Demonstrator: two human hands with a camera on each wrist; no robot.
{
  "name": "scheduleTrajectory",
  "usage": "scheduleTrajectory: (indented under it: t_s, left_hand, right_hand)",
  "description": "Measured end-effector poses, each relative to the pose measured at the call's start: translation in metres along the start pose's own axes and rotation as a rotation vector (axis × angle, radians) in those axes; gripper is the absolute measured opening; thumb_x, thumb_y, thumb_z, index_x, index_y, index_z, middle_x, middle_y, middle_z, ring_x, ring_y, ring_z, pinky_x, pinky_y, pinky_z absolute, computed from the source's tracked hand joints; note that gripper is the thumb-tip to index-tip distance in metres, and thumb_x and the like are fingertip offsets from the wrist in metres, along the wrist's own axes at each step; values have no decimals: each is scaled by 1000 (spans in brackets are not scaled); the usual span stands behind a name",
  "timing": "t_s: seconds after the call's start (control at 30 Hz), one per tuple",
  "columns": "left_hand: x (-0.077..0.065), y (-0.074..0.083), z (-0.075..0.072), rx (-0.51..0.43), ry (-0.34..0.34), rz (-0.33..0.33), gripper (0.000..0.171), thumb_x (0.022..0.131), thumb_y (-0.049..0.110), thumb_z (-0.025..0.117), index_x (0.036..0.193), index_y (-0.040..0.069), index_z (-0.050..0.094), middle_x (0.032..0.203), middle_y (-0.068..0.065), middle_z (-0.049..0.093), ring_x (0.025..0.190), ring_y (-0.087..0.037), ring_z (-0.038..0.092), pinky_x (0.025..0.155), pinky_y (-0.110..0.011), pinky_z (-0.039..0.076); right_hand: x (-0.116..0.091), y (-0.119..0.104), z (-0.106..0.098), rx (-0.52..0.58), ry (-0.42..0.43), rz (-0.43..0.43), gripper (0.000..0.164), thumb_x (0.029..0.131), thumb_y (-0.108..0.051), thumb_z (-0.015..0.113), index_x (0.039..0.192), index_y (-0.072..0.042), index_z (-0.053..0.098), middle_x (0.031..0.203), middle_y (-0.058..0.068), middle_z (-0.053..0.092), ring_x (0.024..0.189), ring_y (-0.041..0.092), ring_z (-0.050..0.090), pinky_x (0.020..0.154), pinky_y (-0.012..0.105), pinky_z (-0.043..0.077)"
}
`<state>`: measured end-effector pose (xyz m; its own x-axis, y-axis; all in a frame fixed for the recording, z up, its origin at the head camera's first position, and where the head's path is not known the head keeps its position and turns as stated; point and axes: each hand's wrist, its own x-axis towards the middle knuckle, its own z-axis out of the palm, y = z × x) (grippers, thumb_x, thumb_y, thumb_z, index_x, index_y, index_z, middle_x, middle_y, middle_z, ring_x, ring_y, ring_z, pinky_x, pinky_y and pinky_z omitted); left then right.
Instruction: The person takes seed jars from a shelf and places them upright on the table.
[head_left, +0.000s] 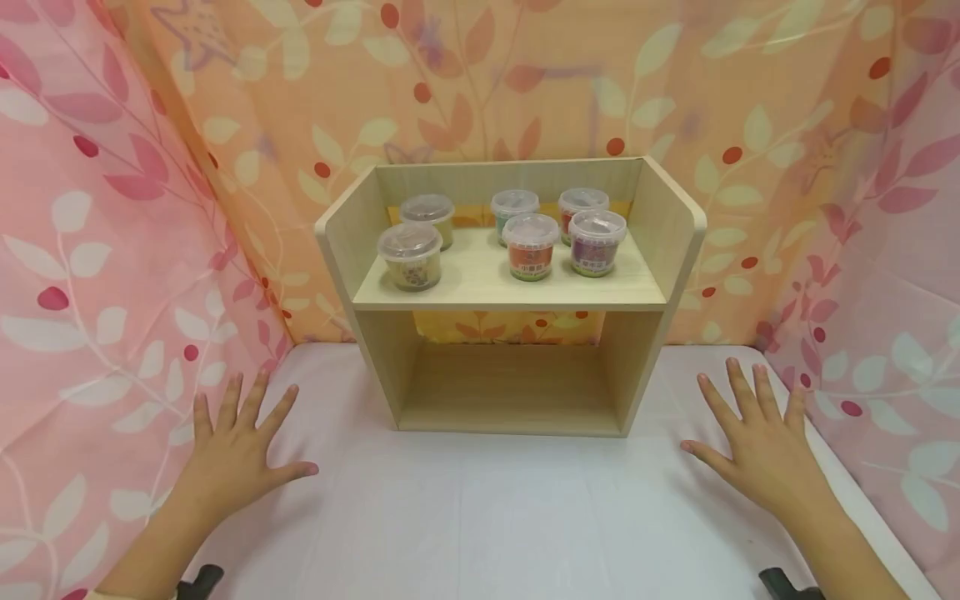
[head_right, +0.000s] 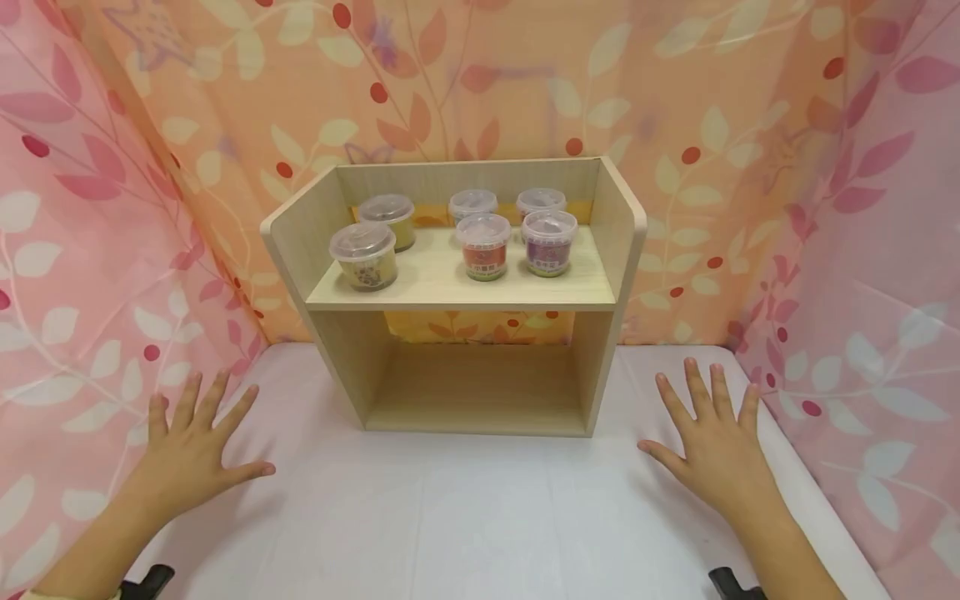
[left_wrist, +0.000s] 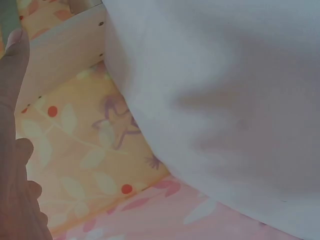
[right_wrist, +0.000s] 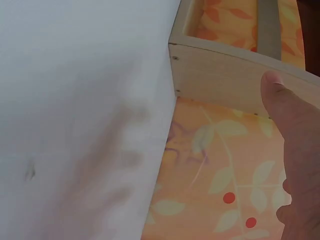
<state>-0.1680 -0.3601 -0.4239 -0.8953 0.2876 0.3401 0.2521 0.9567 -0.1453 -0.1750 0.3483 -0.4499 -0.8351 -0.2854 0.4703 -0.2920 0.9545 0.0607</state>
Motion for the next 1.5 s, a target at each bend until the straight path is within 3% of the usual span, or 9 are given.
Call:
scheduleTrajectory:
  t_s: [0.3, 0.7, 1.2, 1.5]
  left_hand:
    - [8, -1, -4, -22, 10, -11, 118, 73, 88, 64, 164, 23, 24, 172, -13, -8, 155, -40, -20, 114, -75, -17]
    - [17, 3, -13, -119, 18, -55, 122, 73, 83, 69, 165, 21, 18, 171, -20, 5, 156, -44, -11, 114, -75, -16]
    - [12, 6, -11, -221, 66, -84, 122, 73, 73, 78, 164, 17, 21, 170, -19, 11, 155, -47, 1, 116, -76, -10]
    - [12, 9, -10, -270, 93, -89, 117, 76, 66, 80, 163, 12, 24, 167, -24, 18, 154, -49, 5, 117, -76, -5]
  right_hand:
    - [7, -7, -1, 10, -16, 20, 106, 81, -68, 72, 164, -23, 24, 171, 19, 8, 157, 39, -8, 115, 72, -17]
    - [11, -16, 5, 123, -4, 42, 106, 83, -62, 74, 164, -17, 24, 170, 22, 11, 156, 47, 3, 117, 70, -15]
    - [23, -39, 24, 318, -1, 86, 104, 86, -55, 77, 164, -14, 22, 166, 26, 23, 152, 50, 20, 122, 68, -1]
    - [30, -55, 39, 477, -40, 172, 101, 89, -48, 77, 164, -9, 21, 166, 24, 24, 150, 49, 25, 121, 68, 13]
